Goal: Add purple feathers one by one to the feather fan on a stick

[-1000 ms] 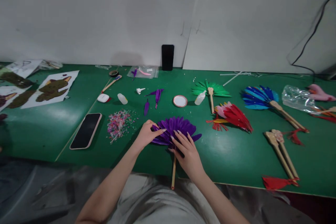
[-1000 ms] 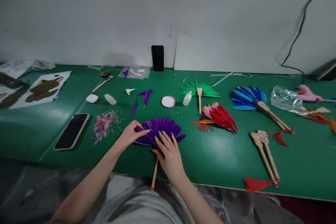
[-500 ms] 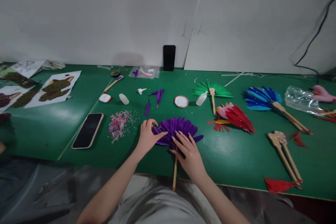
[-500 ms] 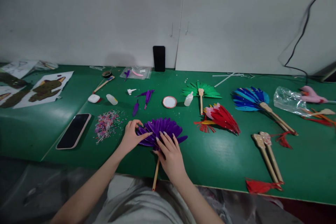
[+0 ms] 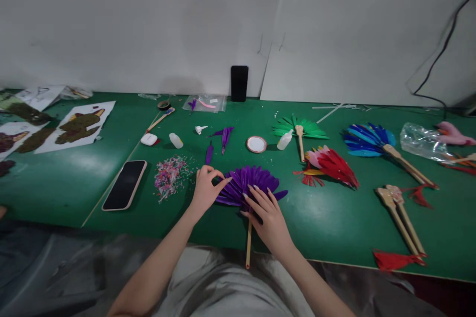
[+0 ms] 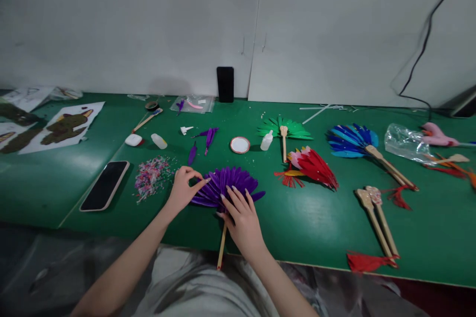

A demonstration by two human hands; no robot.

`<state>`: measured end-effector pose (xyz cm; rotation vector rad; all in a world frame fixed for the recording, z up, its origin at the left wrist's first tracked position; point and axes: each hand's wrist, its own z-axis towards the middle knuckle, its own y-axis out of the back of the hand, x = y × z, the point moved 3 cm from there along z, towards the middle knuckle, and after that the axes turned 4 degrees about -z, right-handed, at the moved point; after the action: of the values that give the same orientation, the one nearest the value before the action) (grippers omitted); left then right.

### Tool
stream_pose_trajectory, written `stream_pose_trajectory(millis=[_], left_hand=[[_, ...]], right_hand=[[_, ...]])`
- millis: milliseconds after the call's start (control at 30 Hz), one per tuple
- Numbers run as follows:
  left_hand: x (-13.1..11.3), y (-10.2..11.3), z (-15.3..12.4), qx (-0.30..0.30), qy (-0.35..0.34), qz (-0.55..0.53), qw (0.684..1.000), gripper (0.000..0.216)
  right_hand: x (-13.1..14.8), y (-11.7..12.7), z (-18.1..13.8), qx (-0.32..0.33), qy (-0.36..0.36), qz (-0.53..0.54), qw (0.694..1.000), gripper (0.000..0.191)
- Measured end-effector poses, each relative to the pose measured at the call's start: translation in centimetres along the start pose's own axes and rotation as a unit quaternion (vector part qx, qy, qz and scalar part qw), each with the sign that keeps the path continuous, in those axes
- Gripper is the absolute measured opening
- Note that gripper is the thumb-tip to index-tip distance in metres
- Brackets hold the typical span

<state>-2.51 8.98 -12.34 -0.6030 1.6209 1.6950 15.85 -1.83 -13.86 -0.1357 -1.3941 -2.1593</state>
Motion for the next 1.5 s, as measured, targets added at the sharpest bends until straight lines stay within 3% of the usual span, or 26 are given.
stream_pose_trajectory(millis=[333, 567, 867, 1167, 1500], left_hand=[[0.0, 1.5, 1.5, 0.091, -0.02, -0.034, 0.995, 0.021], [0.5, 1.7, 1.6, 0.103, -0.016, -0.036, 0.994, 0.02], [-0.8, 1.2, 1.7, 0.053, -0.051, -0.011, 0.997, 0.023], [0.2, 0.3, 1.8, 0.008, -0.055, 0.037, 0.998, 0.026], [0.6, 2.5, 0.9, -0.084, -0.086, 0.073, 0.99, 0.025]], right_hand=[[0.2, 0.0, 0.0, 0.001, 0.0, -0.01, 1.0, 0.034], [0.1, -0.1, 0.0, -0.001, 0.0, -0.004, 1.0, 0.034], [0.1, -0.2, -0.1, 0.006, 0.006, -0.014, 1.0, 0.033], [0.3, 0.2, 0.0, 0.013, 0.003, -0.019, 1.0, 0.039], [0.9, 1.2, 0.3, 0.002, 0.013, -0.041, 0.999, 0.039]])
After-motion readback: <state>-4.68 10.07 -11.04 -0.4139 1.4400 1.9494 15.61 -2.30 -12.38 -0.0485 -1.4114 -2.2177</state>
